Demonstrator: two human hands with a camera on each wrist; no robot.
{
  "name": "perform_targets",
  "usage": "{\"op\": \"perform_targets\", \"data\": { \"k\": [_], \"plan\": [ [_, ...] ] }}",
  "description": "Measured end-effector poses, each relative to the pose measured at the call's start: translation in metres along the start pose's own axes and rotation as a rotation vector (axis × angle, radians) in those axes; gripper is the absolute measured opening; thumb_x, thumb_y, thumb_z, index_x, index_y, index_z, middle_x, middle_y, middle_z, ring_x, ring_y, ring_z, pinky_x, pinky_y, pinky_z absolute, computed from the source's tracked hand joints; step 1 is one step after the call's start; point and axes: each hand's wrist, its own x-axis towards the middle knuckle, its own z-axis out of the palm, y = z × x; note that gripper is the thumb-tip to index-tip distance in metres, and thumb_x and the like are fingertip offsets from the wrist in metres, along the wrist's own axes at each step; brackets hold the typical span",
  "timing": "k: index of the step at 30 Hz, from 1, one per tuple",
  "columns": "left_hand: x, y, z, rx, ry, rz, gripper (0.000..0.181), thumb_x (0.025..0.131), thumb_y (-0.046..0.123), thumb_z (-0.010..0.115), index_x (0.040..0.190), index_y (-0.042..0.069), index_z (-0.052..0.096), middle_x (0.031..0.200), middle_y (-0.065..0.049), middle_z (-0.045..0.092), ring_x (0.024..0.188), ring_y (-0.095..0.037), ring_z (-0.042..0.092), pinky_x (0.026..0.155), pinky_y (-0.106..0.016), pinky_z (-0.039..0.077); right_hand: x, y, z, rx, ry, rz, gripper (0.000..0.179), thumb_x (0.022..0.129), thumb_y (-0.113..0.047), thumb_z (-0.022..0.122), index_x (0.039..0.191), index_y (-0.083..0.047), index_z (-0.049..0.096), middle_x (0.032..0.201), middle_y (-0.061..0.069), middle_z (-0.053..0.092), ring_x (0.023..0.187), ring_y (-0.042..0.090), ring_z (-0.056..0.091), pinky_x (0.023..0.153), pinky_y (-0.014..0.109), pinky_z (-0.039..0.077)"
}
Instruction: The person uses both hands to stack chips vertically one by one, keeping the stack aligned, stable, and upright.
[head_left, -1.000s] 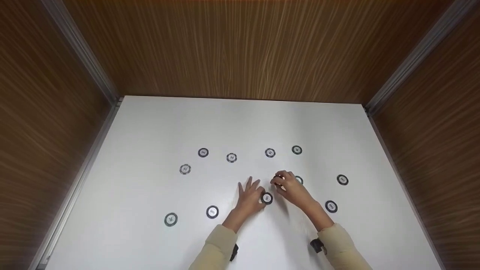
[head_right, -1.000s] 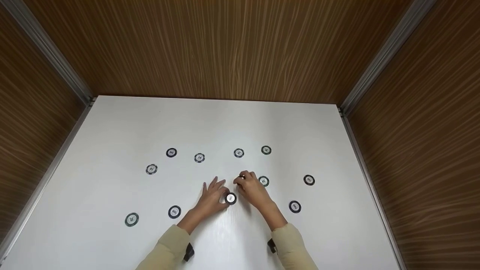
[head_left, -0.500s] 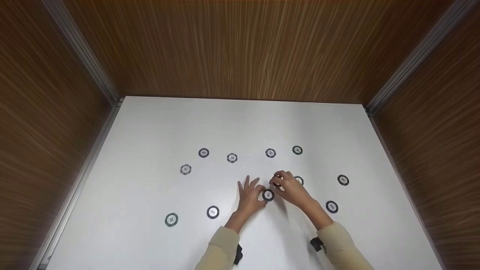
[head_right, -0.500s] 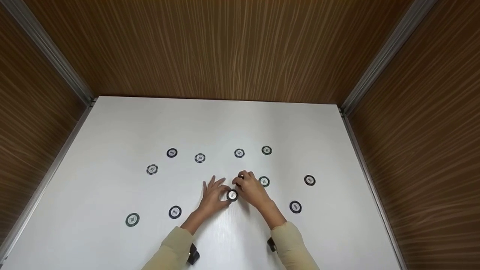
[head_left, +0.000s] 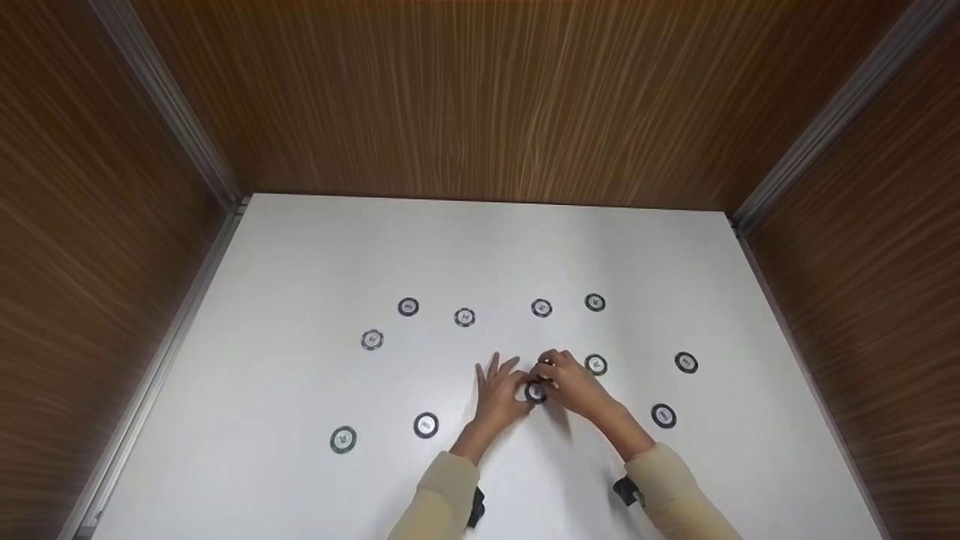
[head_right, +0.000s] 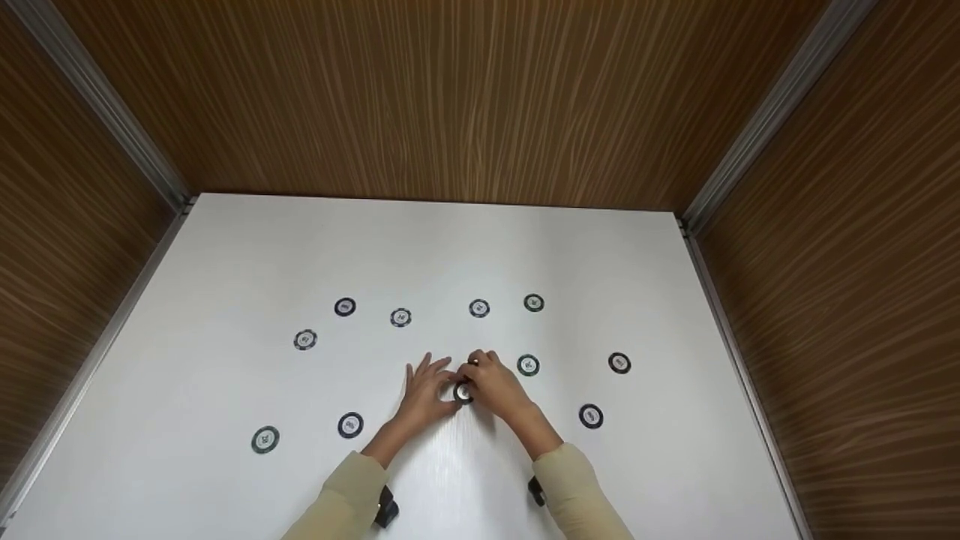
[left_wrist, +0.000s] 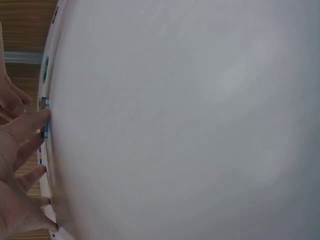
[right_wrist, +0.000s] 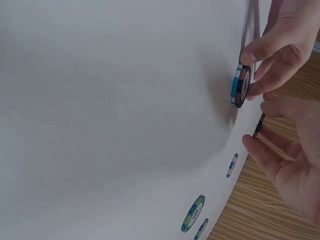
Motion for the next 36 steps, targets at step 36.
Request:
{"op": "perform_targets", "data": {
  "k": [36],
  "plan": [
    [0.0017,0.0045,-0.003,0.08,0.0,0.003,0.031,0.067,0.026,0.078,0.094,0.016,0.066,0.128,-0.007,0.051,0.127,-0.039,0.032,0.1,-0.064,0.019,-0.0091,-0.0075,0.0105,0.066,-0.071,-0.04,0.022,0.076,0.003,0.07,0.095,-0.007,0.071,0.097,0.007,0.062,0.088,0.02,0.059,0.079,0.036,0.049]
  ]
}}
